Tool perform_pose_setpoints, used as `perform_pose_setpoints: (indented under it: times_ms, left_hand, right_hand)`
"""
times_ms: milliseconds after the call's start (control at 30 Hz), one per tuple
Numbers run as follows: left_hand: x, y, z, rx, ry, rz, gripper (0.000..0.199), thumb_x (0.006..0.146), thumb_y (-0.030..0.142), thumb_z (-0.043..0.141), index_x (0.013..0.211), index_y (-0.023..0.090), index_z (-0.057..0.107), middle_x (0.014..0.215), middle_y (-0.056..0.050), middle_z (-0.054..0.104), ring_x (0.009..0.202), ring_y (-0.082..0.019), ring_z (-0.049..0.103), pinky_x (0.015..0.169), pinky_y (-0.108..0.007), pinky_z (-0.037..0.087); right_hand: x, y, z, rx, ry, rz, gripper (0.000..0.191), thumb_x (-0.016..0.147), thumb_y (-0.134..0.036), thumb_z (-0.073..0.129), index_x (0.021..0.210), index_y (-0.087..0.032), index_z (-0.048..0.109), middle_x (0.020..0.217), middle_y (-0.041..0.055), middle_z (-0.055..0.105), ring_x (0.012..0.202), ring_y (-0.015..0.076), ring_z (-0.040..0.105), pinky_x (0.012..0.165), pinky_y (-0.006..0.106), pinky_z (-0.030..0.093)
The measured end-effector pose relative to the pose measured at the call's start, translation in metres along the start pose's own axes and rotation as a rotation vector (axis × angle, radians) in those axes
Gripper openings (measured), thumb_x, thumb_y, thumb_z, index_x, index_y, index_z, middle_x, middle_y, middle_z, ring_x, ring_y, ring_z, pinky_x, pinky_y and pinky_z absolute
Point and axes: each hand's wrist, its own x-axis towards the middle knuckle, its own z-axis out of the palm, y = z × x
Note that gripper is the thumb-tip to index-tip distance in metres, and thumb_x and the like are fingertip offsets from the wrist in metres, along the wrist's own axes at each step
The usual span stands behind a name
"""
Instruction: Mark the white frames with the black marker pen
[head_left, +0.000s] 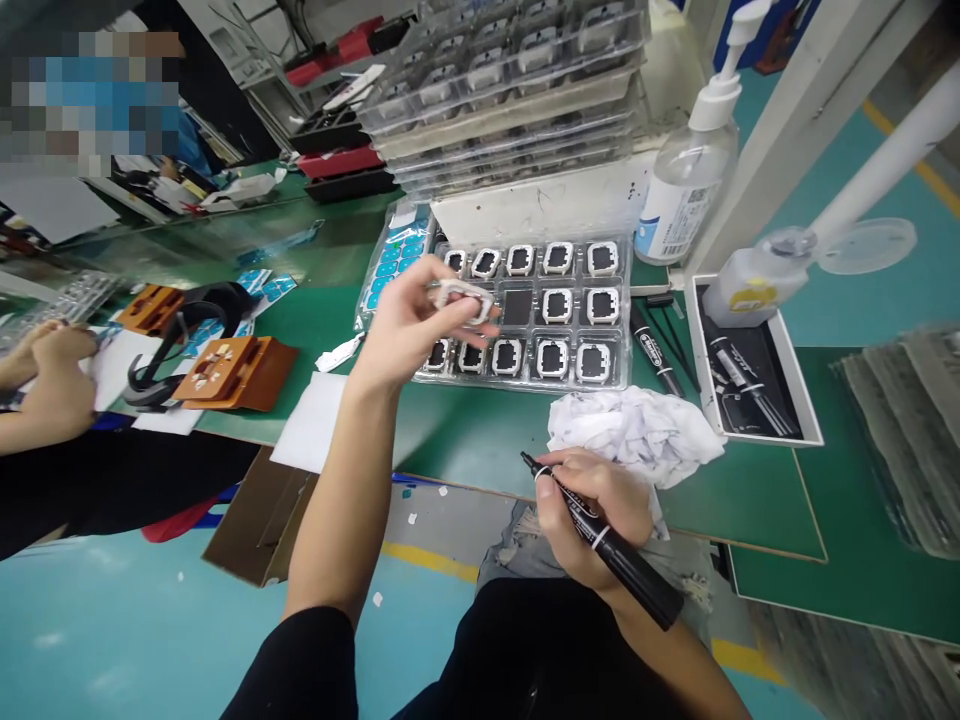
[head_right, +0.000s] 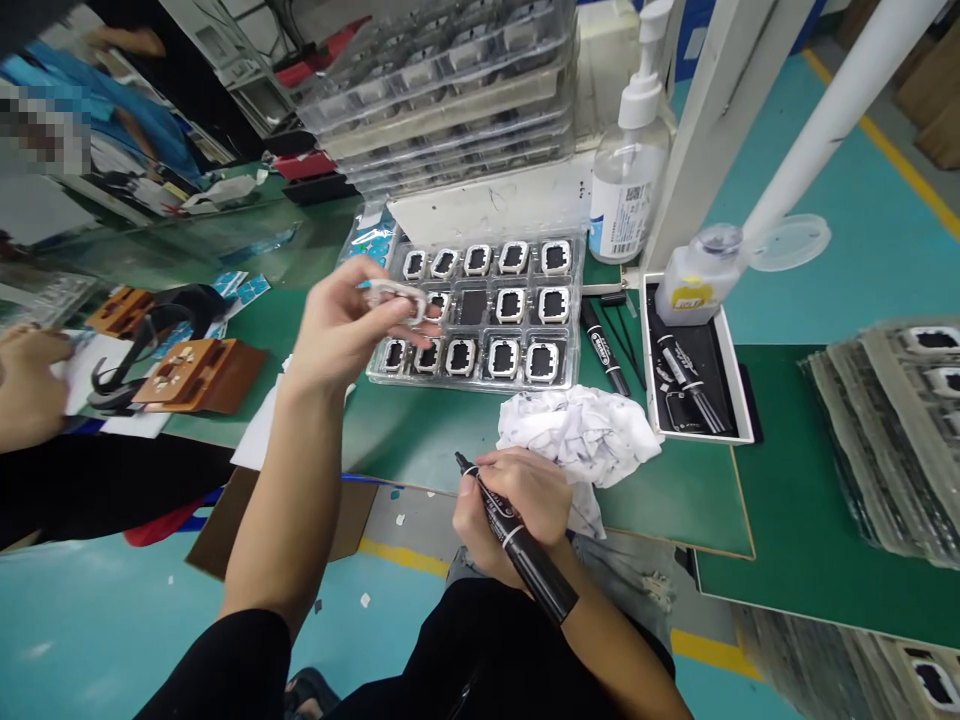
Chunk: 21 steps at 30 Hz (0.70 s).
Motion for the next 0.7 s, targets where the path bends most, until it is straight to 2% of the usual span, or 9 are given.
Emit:
perform_pose_setpoints:
  times_ms: [67, 100, 233, 333, 433, 467, 600, 633, 700]
  left_hand:
    - [-0.029, 0.003, 0.003, -0.097, 0.144, -0.086, 0.052, 0.087, 0.055, 0.103, 0.101, 0.025, 0.062, 0.091, -0.005, 0.085, 0.065, -0.022, 0.082, 0.053, -0.03, 0.066]
    - [-0.044, 0.003, 0.008, -0.125, 0.178, -0.141, 0.051, 0.087, 0.054, 0.103, 0.101, 0.024, 0.064, 0.089, -0.005, 0.085, 0.062, -0.021, 0.081, 0.051, -0.028, 0.065]
    - [-0.1, -0.011, 0.037, -0.176, 0.178, -0.348, 0.051, 0.08, 0.042, 0.108, 0.111, 0.019, 0.074, 0.091, -0.005, 0.083, 0.063, -0.016, 0.077, 0.055, -0.023, 0.064]
    - [-0.127, -0.02, 0.059, -0.106, 0.217, -0.329, 0.056, 0.081, 0.029, 0.104, 0.129, 0.024, 0.075, 0.092, 0.001, 0.076, 0.07, -0.013, 0.073, 0.061, -0.021, 0.062]
    - [-0.14, -0.021, 0.072, -0.011, 0.21, -0.243, 0.044, 0.095, 0.026, 0.092, 0.134, 0.028, 0.072, 0.099, 0.0, 0.073, 0.077, -0.014, 0.071, 0.067, -0.024, 0.063]
    - [-0.141, -0.02, 0.074, 0.019, 0.182, -0.224, 0.044, 0.098, 0.026, 0.089, 0.139, 0.029, 0.071, 0.101, -0.001, 0.073, 0.078, -0.015, 0.071, 0.069, -0.025, 0.063]
    - [-0.143, -0.015, 0.075, 0.127, 0.075, -0.148, 0.061, 0.101, 0.023, 0.086, 0.159, 0.03, 0.066, 0.109, -0.003, 0.078, 0.083, -0.017, 0.074, 0.074, -0.027, 0.066]
    - [-0.143, -0.015, 0.074, 0.135, 0.063, -0.13, 0.064, 0.1, 0.022, 0.086, 0.161, 0.03, 0.066, 0.11, -0.003, 0.079, 0.083, -0.017, 0.074, 0.075, -0.027, 0.067]
    - [-0.143, -0.015, 0.072, 0.123, 0.053, -0.109, 0.068, 0.099, 0.019, 0.086, 0.163, 0.03, 0.066, 0.113, -0.003, 0.08, 0.085, -0.017, 0.076, 0.078, -0.028, 0.069]
  right_hand:
    - [0.0, -0.001, -0.001, 0.012, 0.003, 0.012, 0.025, 0.096, 0.0, 0.076, 0.104, -0.022, 0.068, 0.077, -0.006, 0.065, 0.061, 0.0151, 0.066, 0.081, 0.044, 0.081]
    - [0.0, -0.001, -0.002, 0.01, 0.008, 0.015, 0.024, 0.096, -0.001, 0.077, 0.104, -0.022, 0.069, 0.078, -0.0054, 0.066, 0.062, 0.0156, 0.067, 0.081, 0.043, 0.081]
    - [0.0, -0.002, -0.001, -0.003, 0.02, 0.013, 0.024, 0.095, -0.002, 0.078, 0.107, -0.022, 0.071, 0.083, -0.0029, 0.07, 0.067, 0.0185, 0.072, 0.078, 0.044, 0.081]
    - [0.0, -0.001, 0.002, -0.013, 0.026, 0.014, 0.024, 0.096, -0.004, 0.078, 0.111, -0.022, 0.073, 0.083, -0.0029, 0.07, 0.063, 0.0194, 0.072, 0.076, 0.045, 0.08]
    - [0.0, 0.001, -0.001, -0.025, 0.055, 0.017, 0.023, 0.096, -0.007, 0.082, 0.109, -0.024, 0.074, 0.08, -0.0044, 0.07, 0.061, 0.0205, 0.073, 0.077, 0.045, 0.081]
    - [0.0, 0.001, -0.005, -0.028, 0.014, 0.056, 0.021, 0.097, -0.008, 0.082, 0.105, -0.025, 0.074, 0.079, -0.0045, 0.07, 0.063, 0.0213, 0.074, 0.08, 0.046, 0.081]
    - [0.003, 0.002, -0.025, -0.052, -0.318, 0.271, 0.025, 0.104, -0.011, 0.08, 0.085, -0.026, 0.073, 0.076, -0.0015, 0.073, 0.081, 0.0266, 0.084, 0.092, 0.047, 0.081]
    - [0.004, 0.002, -0.026, -0.054, -0.356, 0.289, 0.027, 0.105, -0.011, 0.079, 0.083, -0.026, 0.073, 0.075, -0.0009, 0.073, 0.084, 0.0274, 0.085, 0.093, 0.046, 0.081]
    - [0.003, -0.001, -0.023, -0.056, -0.278, 0.28, 0.025, 0.103, -0.012, 0.08, 0.083, -0.026, 0.073, 0.075, -0.0011, 0.073, 0.084, 0.0281, 0.085, 0.09, 0.046, 0.081]
